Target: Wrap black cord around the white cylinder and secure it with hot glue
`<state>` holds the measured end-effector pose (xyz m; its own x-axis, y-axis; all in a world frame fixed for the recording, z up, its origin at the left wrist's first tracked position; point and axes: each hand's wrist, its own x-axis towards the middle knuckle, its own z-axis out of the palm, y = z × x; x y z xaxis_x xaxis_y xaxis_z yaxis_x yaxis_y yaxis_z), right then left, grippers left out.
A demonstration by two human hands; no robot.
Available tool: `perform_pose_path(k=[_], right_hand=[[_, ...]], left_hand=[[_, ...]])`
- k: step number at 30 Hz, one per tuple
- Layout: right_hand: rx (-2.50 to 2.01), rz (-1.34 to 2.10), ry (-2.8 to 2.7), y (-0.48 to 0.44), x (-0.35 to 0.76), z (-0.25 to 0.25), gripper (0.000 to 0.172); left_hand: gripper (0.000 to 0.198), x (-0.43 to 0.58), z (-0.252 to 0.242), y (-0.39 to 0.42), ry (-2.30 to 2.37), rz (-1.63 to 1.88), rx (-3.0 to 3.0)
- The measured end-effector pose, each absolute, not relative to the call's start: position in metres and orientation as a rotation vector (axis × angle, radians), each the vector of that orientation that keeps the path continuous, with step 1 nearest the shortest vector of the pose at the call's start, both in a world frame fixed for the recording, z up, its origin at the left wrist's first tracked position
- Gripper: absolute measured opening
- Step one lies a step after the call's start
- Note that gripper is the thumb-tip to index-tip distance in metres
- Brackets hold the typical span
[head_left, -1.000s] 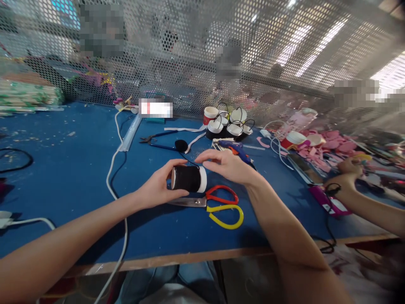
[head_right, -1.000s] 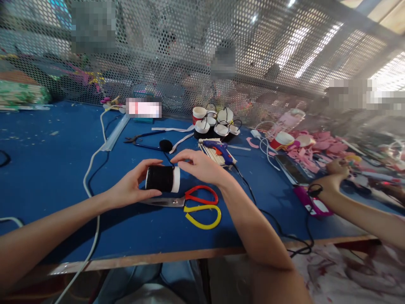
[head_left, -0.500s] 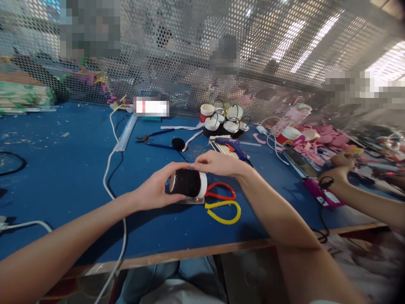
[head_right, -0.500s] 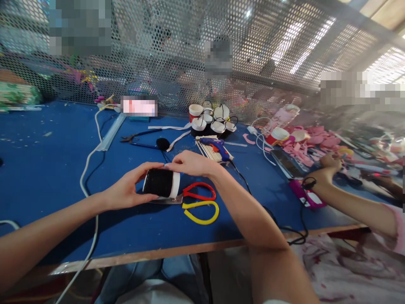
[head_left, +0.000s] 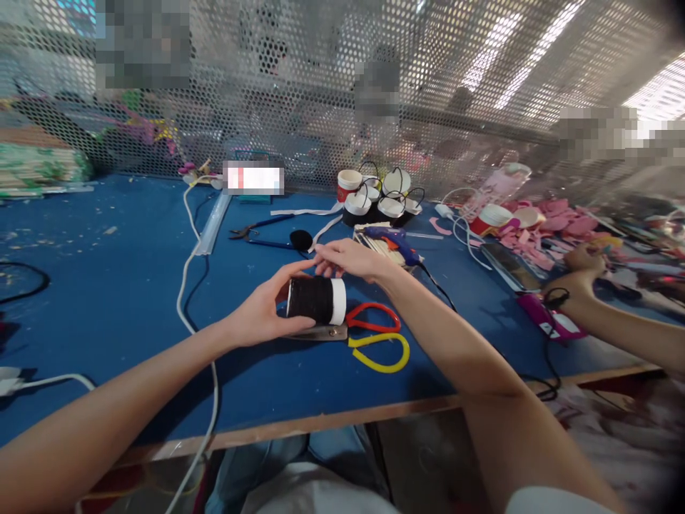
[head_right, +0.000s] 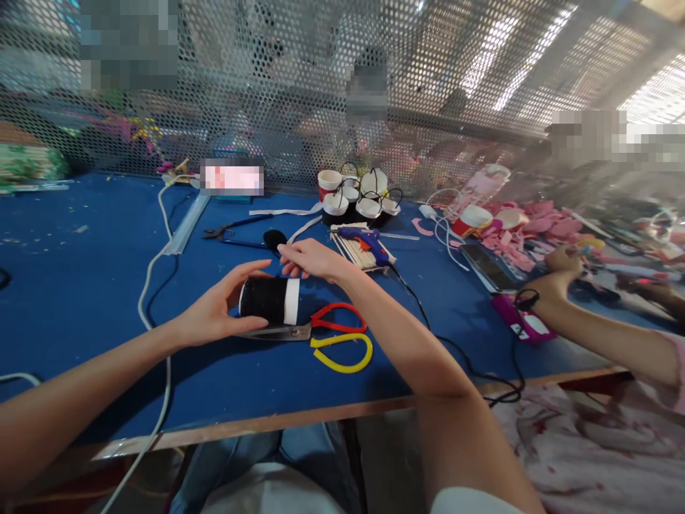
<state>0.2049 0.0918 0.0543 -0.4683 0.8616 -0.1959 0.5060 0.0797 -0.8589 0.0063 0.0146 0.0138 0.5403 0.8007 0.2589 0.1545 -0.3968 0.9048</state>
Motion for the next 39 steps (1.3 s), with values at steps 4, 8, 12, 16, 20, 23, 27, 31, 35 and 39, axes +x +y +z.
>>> perform_pose_path(k=[4, 8, 12, 16, 20, 23, 27, 31, 35, 39], right_hand=[[-1.335, 1.184, -2.114, 0.072, 0.214, 0.064, 0.053], [-1.231, 1.036, -2.307, 0.055, 0.207, 0.073, 0.040], [-1.297, 0.954, -2.266, 0.051, 0.191, 0.076, 0.015], [-1.369, 0.898, -2.319, 0.060, 0.186, 0.079, 0.011], [-1.320, 0.936, -2.482, 0.073, 0.191, 0.081, 0.031], [-1.238, 1.056, -2.530, 0.077, 0.193, 0.081, 0.030], [-1.306, 1.067, -2.405, 0.071, 0.183, 0.085, 0.019], [-1.432, 1.131, -2.175, 0.068, 0.170, 0.086, 0.017], [-1.252, 1.269, -2.120, 0.078, 0.174, 0.072, 0.027], [-1.163, 1.059, -1.925, 0.092, 0.210, 0.065, 0.025]], left_hand=[[0.076, 0.006, 0.012, 0.017, 0.821, 0.932, 1.835], [0.077, 0.008, 0.010, 0.015, 0.824, 0.936, 1.899], [0.083, 0.010, 0.007, 0.014, 0.856, 0.925, 1.966], [0.087, 0.009, 0.007, 0.016, 0.925, 0.906, 1.996], [0.087, 0.007, 0.005, 0.017, 0.985, 0.931, 2.090], [0.085, 0.007, 0.003, 0.018, 0.971, 0.943, 2.162], [0.084, 0.008, 0.004, 0.017, 0.967, 0.968, 2.171], [0.080, 0.008, 0.006, 0.017, 0.952, 1.011, 2.212], [0.067, 0.007, 0.010, 0.016, 0.916, 1.014, 2.315], [0.059, 0.007, 0.011, 0.016, 0.998, 0.963, 2.240]])
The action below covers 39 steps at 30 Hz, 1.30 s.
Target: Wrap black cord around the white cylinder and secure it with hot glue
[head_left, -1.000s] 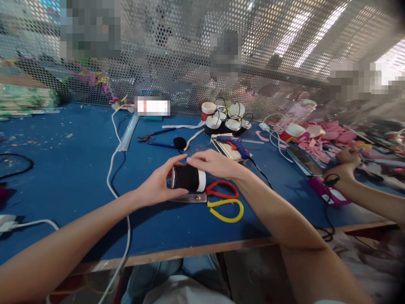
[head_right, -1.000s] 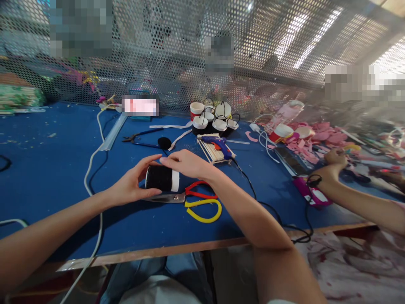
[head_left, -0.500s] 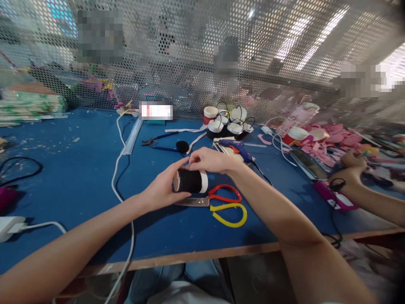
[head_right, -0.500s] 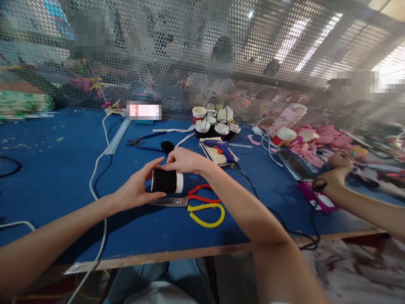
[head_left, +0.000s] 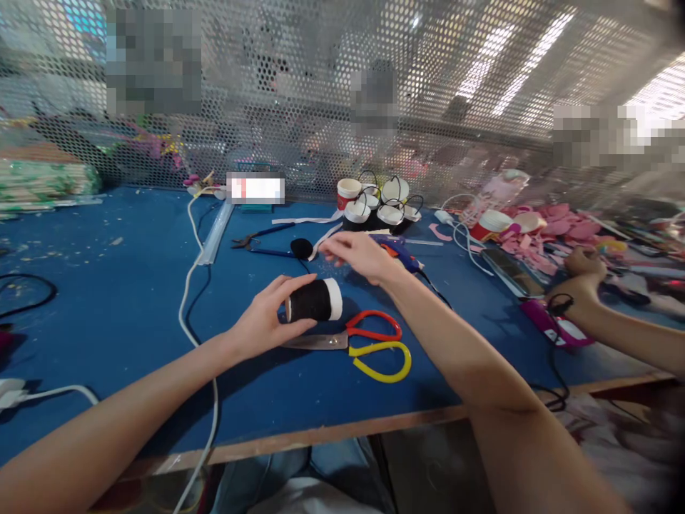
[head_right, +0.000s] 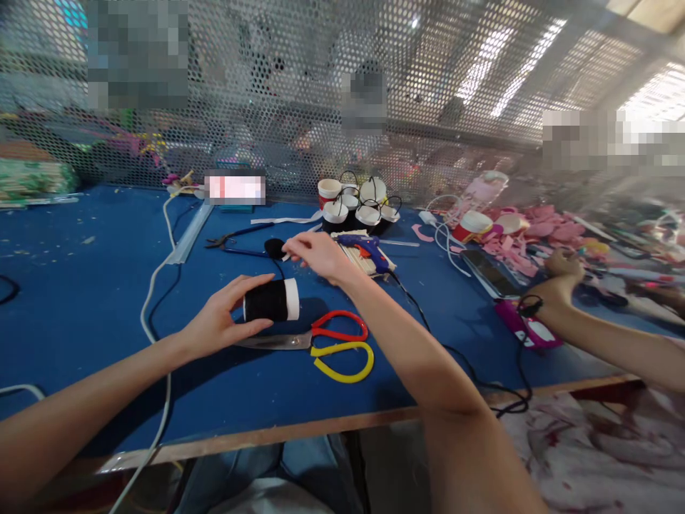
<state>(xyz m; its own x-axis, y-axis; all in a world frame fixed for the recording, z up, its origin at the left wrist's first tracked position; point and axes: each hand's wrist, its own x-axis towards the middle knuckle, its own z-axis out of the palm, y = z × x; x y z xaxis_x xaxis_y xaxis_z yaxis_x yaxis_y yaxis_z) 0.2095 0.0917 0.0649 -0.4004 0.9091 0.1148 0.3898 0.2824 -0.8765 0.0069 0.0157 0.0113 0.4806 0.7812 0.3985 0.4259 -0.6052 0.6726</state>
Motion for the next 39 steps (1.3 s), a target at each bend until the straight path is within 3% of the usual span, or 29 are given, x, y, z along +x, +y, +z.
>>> perform_pose_path(k=[5, 9, 14, 17, 24, 29, 36, 39], right_hand=[[-1.449, 0.469, -1.695, 0.092, 0.281, 0.079, 0.021], [-1.868, 0.000, -1.887, 0.094, 0.318, 0.072, 0.022], [-2.070, 0.060, -1.975, 0.108, 0.327, 0.046, 0.011], [-2.085, 0.072, -1.930, 0.112, 0.326, 0.039, 0.012], [-1.888, 0.174, -1.550, 0.103, 0.327, 0.040, 0.045], [-1.509, 0.722, -1.583, 0.068, 0.303, 0.059, 0.024], [-1.506, 0.887, -1.672, 0.016, 0.259, 0.064, 0.030], [-1.516, 0.814, -1.772, 0.010, 0.252, 0.059, 0.024]], left_hand=[[0.053, 0.010, 0.007, 0.019, 0.988, 0.976, 1.908], [0.054, 0.011, 0.005, 0.021, 0.980, 0.949, 1.694], [0.055, 0.010, 0.008, 0.022, 1.036, 0.965, 1.620], [0.056, 0.010, 0.013, 0.023, 1.049, 0.974, 1.572], [0.056, 0.007, 0.014, 0.025, 1.017, 0.962, 1.521], [0.055, 0.005, 0.011, 0.026, 1.001, 1.027, 1.620], [0.056, 0.002, 0.007, 0.033, 0.963, 1.056, 1.619], [0.055, 0.000, 0.007, 0.034, 0.959, 1.029, 1.571]])
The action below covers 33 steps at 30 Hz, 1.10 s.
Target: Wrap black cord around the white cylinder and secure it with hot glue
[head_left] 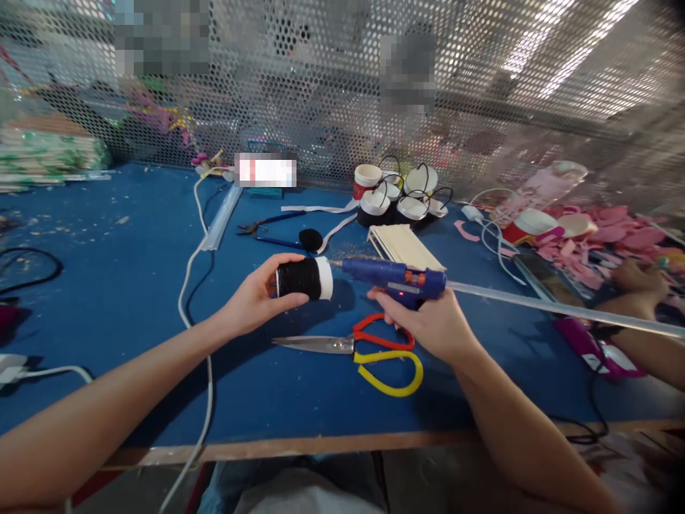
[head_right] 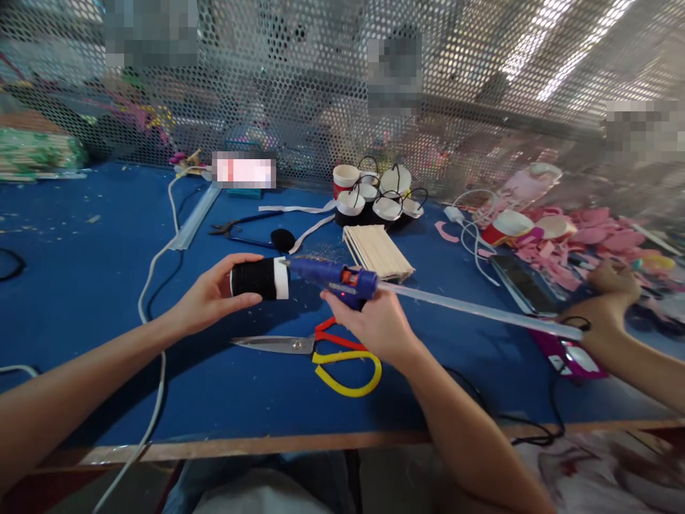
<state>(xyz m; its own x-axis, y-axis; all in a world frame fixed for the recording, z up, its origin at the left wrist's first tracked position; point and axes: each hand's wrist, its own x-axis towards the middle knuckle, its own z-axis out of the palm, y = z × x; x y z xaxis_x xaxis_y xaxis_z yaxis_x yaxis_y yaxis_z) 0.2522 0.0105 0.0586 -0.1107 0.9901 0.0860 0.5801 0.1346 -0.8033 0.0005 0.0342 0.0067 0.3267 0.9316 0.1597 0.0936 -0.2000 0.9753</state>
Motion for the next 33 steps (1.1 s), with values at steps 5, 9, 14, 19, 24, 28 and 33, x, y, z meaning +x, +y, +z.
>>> perform_pose_path(k=[5, 9, 14, 19, 24, 28, 33], right_hand=[[-1.403, 0.667, -1.951, 0.009, 0.250, 0.056, 0.014], [-1.359, 0.635, -2.005, 0.008, 0.253, 0.052, 0.013], [-1.356, 0.611, -2.031, 0.007, 0.256, 0.043, 0.013], [-1.367, 0.570, -2.026, 0.006, 0.256, 0.044, 0.014], [-1.396, 0.561, -2.083, 0.005, 0.257, 0.047, 0.013], [-1.395, 0.495, -2.167, 0.004, 0.257, 0.049, 0.010], [-1.372, 0.455, -2.204, 0.003, 0.257, 0.052, 0.008]], left_hand=[[0.054, 0.000, 0.009, 0.035, 1.013, 0.984, 1.536], [0.052, 0.000, 0.012, 0.035, 1.068, 0.975, 1.543], [0.051, 0.000, 0.013, 0.035, 1.074, 0.958, 1.545], [0.053, 0.001, 0.011, 0.034, 1.058, 0.973, 1.603], [0.053, 0.000, 0.009, 0.032, 1.103, 1.000, 1.705], [0.051, 0.000, 0.010, 0.033, 1.078, 0.996, 1.619], [0.050, 0.003, 0.011, 0.032, 1.043, 0.980, 1.532]])
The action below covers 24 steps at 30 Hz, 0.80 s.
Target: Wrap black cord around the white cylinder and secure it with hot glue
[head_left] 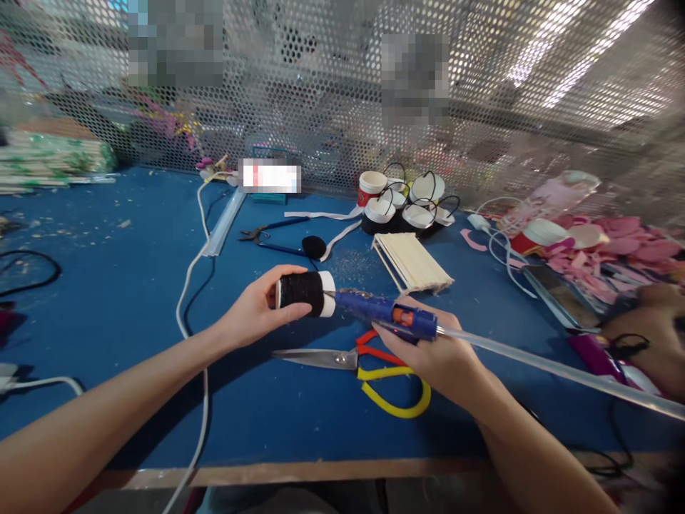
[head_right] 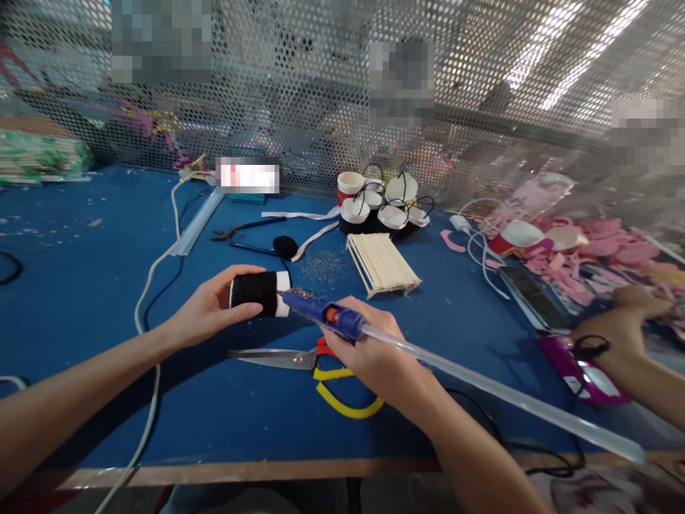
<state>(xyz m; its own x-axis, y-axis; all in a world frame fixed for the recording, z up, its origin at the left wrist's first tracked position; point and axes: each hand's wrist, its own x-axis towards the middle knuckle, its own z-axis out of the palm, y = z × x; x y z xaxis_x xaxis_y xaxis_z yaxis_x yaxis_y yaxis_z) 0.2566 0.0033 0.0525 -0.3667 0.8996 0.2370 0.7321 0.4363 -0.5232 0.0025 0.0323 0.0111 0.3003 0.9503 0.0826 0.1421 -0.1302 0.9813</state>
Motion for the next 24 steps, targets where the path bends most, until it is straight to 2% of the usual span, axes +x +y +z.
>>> perform_pose_path(k=[6, 16, 24], right_hand=[[-1.402, 0.480, -2.203, 0.002, 0.257, 0.054, 0.007], [-1.418, 0.481, -2.113, 0.004, 0.251, 0.067, 0.011], [-1.469, 0.513, -2.093, 0.008, 0.250, 0.070, 0.010]], left_hand=[[0.052, 0.001, 0.010, 0.031, 1.074, 0.979, 1.575], [0.048, -0.002, 0.007, 0.031, 0.998, 1.069, 2.075], [0.044, -0.001, 0.012, 0.028, 0.994, 0.992, 2.275]])
